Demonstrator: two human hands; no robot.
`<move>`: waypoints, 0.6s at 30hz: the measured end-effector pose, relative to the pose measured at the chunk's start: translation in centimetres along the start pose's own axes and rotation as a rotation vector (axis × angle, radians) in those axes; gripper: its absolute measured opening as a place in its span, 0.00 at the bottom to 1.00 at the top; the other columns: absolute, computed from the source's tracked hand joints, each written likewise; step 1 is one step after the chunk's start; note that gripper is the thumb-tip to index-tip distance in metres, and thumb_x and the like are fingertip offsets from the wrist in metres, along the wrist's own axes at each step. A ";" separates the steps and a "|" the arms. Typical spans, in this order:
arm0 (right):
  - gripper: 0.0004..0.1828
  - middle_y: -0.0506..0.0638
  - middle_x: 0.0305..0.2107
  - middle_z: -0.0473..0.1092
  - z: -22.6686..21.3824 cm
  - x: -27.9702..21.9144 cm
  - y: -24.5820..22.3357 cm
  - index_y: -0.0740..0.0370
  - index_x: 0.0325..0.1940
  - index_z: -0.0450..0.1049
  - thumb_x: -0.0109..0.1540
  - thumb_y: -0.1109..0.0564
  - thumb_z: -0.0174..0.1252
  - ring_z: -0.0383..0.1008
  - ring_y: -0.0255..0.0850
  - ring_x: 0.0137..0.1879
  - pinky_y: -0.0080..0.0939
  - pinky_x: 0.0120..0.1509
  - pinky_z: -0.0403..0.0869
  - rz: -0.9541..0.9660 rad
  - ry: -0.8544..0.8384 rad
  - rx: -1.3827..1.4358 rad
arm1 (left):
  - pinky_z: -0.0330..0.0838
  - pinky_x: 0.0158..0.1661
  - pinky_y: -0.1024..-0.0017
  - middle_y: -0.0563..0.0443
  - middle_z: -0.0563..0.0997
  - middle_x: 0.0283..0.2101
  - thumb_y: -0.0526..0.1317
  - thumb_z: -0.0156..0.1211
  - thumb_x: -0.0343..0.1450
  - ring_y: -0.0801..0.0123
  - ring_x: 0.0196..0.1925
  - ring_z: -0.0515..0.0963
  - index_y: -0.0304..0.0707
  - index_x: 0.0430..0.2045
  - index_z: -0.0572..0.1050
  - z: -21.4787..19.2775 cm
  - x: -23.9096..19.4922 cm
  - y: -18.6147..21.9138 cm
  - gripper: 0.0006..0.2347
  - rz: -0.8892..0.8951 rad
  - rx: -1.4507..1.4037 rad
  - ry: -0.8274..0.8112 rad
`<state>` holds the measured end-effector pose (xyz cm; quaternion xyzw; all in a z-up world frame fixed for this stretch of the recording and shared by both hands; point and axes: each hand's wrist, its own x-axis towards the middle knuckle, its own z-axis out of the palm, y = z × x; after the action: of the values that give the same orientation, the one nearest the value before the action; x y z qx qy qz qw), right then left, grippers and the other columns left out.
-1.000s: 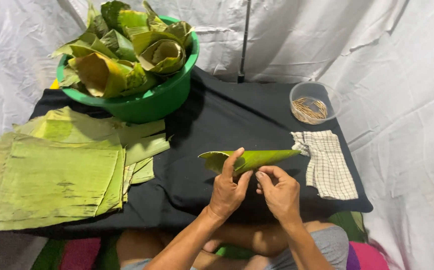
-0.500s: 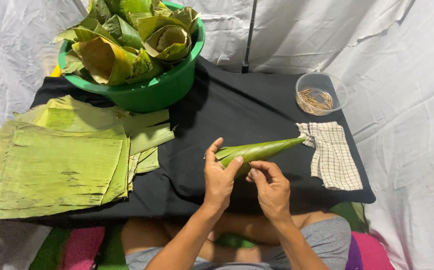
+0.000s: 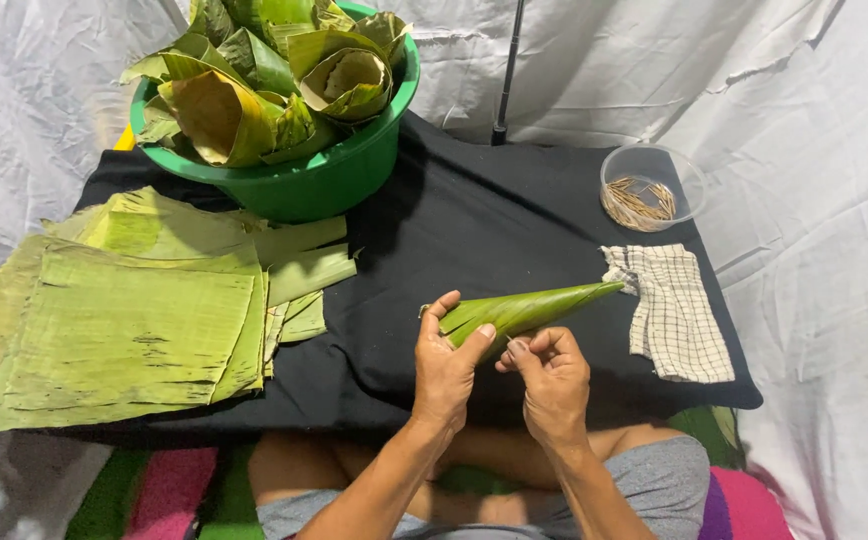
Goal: Wiping banana leaves with a cloth and folding them into cone shapes to be used as food wrappers.
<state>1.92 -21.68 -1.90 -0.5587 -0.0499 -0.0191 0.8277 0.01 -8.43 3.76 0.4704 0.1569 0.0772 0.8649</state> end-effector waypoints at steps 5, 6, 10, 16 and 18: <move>0.11 0.55 0.31 0.72 -0.3 0.3 0.4 0.63 0.37 0.64 0.62 0.70 0.60 0.76 0.38 0.35 0.37 0.42 0.80 0.074 0.006 0.194 | 0.74 0.46 0.72 0.39 0.77 0.45 0.27 0.58 0.67 0.66 0.44 0.78 0.32 0.61 0.61 0.0 0.0 -0.1 0.25 0.014 -0.021 -0.019; 0.11 0.55 0.30 0.72 -0.3 0.2 0.4 0.63 0.36 0.64 0.62 0.70 0.60 0.77 0.38 0.34 0.36 0.41 0.80 0.086 0.016 0.207 | 0.75 0.47 0.72 0.38 0.77 0.46 0.27 0.58 0.67 0.65 0.45 0.78 0.32 0.61 0.61 0.0 -0.1 -0.1 0.25 0.016 -0.021 -0.026; 0.11 0.55 0.30 0.72 -0.3 0.2 0.3 0.62 0.36 0.64 0.61 0.70 0.61 0.77 0.38 0.34 0.37 0.41 0.80 0.098 0.026 0.200 | 0.75 0.45 0.73 0.39 0.77 0.45 0.27 0.59 0.67 0.67 0.43 0.78 0.32 0.61 0.62 -0.1 0.1 -0.5 0.25 0.029 -0.006 -0.039; 0.12 0.56 0.30 0.73 0.0 0.3 0.2 0.62 0.35 0.64 0.61 0.70 0.61 0.77 0.38 0.33 0.37 0.40 0.80 0.098 0.044 0.170 | 0.76 0.44 0.73 0.39 0.79 0.45 0.28 0.59 0.68 0.67 0.43 0.79 0.30 0.60 0.62 -0.4 0.2 -0.8 0.24 0.051 -0.013 -0.070; 0.14 0.54 0.29 0.73 0.4 0.4 -0.3 0.61 0.35 0.63 0.60 0.70 0.62 0.77 0.37 0.32 0.36 0.39 0.80 0.094 0.065 0.166 | 0.76 0.42 0.74 0.40 0.78 0.44 0.27 0.60 0.68 0.68 0.41 0.78 0.30 0.60 0.62 -0.4 0.4 -0.9 0.24 0.063 0.020 -0.093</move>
<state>2.28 -21.46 -1.42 -0.4889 0.0019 0.0056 0.8723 0.24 -8.49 2.70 0.4869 0.1022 0.0809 0.8637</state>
